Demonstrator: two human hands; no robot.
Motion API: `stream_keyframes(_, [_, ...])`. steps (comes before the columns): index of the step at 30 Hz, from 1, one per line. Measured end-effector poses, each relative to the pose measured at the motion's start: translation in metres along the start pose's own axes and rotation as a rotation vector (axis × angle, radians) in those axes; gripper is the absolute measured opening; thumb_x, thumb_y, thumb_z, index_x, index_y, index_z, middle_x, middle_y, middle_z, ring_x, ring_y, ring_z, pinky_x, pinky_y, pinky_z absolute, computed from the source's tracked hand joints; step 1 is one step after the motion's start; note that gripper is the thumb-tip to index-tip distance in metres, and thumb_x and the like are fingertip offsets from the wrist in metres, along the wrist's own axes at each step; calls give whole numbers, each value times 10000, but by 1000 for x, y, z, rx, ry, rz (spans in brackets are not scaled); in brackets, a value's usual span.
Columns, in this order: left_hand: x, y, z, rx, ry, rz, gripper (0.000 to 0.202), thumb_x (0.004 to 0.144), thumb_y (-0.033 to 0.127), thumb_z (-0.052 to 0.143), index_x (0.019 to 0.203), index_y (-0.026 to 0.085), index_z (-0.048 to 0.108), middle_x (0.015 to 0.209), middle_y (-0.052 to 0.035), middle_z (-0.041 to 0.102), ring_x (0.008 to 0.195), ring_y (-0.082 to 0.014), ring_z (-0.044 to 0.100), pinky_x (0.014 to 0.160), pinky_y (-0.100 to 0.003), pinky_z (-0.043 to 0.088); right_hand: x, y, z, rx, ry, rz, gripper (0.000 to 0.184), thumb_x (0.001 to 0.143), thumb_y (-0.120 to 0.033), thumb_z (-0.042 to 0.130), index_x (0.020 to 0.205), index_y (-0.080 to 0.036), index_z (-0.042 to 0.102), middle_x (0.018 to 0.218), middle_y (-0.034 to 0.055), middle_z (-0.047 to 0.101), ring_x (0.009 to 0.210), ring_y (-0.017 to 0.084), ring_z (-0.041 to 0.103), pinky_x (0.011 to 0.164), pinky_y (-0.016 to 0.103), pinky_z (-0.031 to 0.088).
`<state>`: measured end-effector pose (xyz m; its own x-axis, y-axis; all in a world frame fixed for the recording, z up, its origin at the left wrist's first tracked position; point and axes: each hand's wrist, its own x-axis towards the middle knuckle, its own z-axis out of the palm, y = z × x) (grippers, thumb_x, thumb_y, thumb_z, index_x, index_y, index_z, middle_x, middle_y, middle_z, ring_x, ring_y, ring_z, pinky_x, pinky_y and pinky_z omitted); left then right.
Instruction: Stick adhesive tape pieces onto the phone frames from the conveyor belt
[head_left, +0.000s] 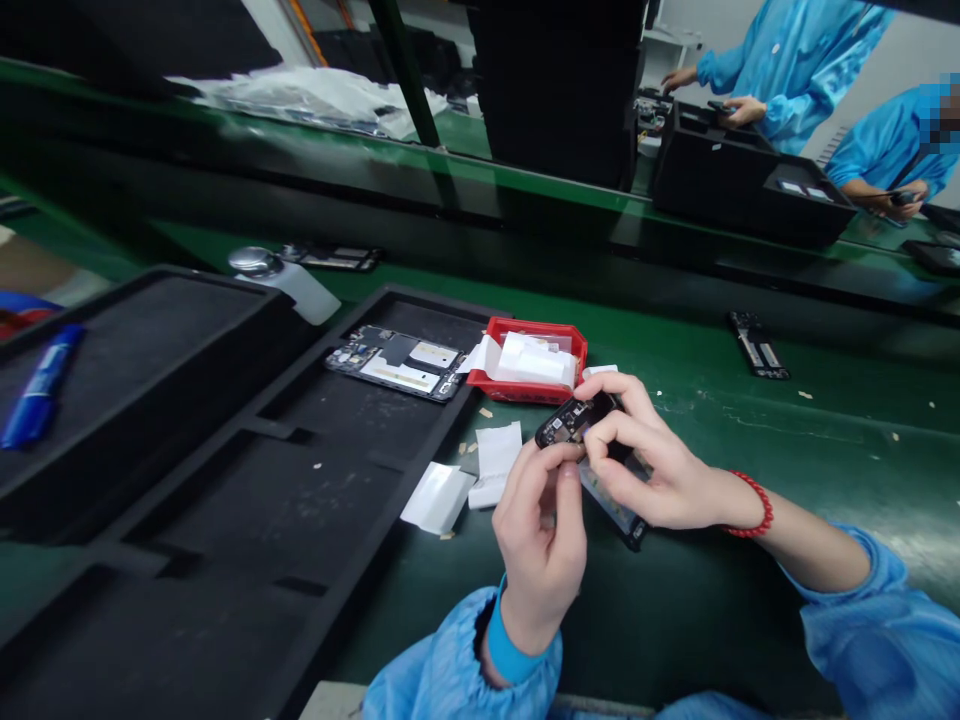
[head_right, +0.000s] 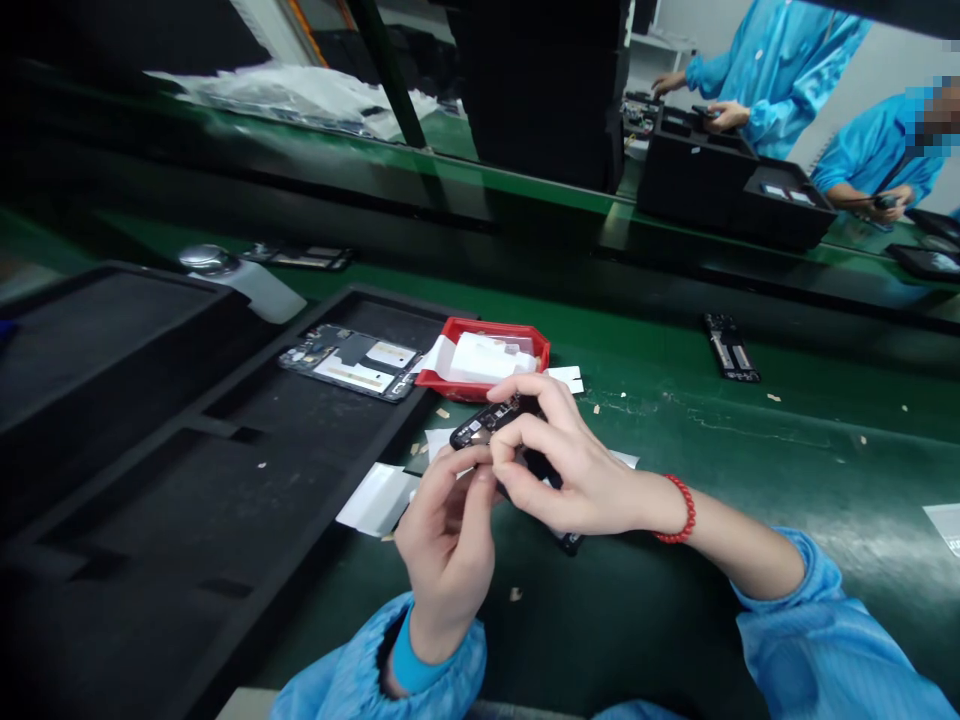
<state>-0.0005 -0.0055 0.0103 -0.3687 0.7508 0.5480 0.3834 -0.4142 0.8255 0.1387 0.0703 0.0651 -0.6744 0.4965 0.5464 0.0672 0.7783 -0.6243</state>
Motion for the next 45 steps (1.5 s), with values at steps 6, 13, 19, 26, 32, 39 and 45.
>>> stream_keyframes(6, [1,6,4,-29,144,-79,163,918,88,601,1028,209,592,831,30,640,527,-58,614,472,-132,487,41,33,-18,45,193,178,159,1009,-272,543,870,-201,566,998,67,648,955,172,647,868,318,541])
stream_keyframes(13, [2,7,6,-81,303,-121,229,911,113,618,1122,182,673,1002,-50,748,814,-140,765,649,-175,599,97,99,5,-389,-160,118,113,915,-86,635,883,-166,707,868,63,745,771,187,681,715,291,502])
stream_keyframes(19, [-2,12,6,-65,395,-201,230,843,108,708,1063,173,706,889,-33,735,679,-134,746,510,-158,548,63,66,-17,-432,80,65,144,976,-171,590,1034,-184,721,1059,78,790,965,228,751,885,373,584])
stream_keyframes(26, [0,19,6,8,452,-129,256,800,53,723,1032,162,708,850,-11,723,641,-126,733,459,-148,508,9,-24,-8,-278,397,182,115,830,-124,771,848,-236,751,1159,78,723,1089,249,693,973,448,572])
stream_keyframes(32, [3,21,8,0,472,-49,309,828,32,704,1101,178,688,925,4,728,685,-103,728,577,-178,576,3,-36,17,62,297,374,99,798,-147,824,823,-226,769,1279,99,638,1153,232,645,1018,417,558])
stream_keyframes(39, [4,23,8,26,471,-36,309,845,42,697,1117,186,671,947,19,708,687,-85,717,592,-176,578,9,-36,20,86,316,385,134,811,-99,785,770,-221,748,1250,89,650,1124,224,650,1006,426,553])
stream_keyframes(45, [2,26,7,38,477,-99,215,928,187,693,1130,259,673,937,-2,706,678,-120,712,568,-258,616,8,-36,18,49,318,357,136,806,-107,784,763,-228,739,1261,89,650,1142,246,639,1016,460,546])
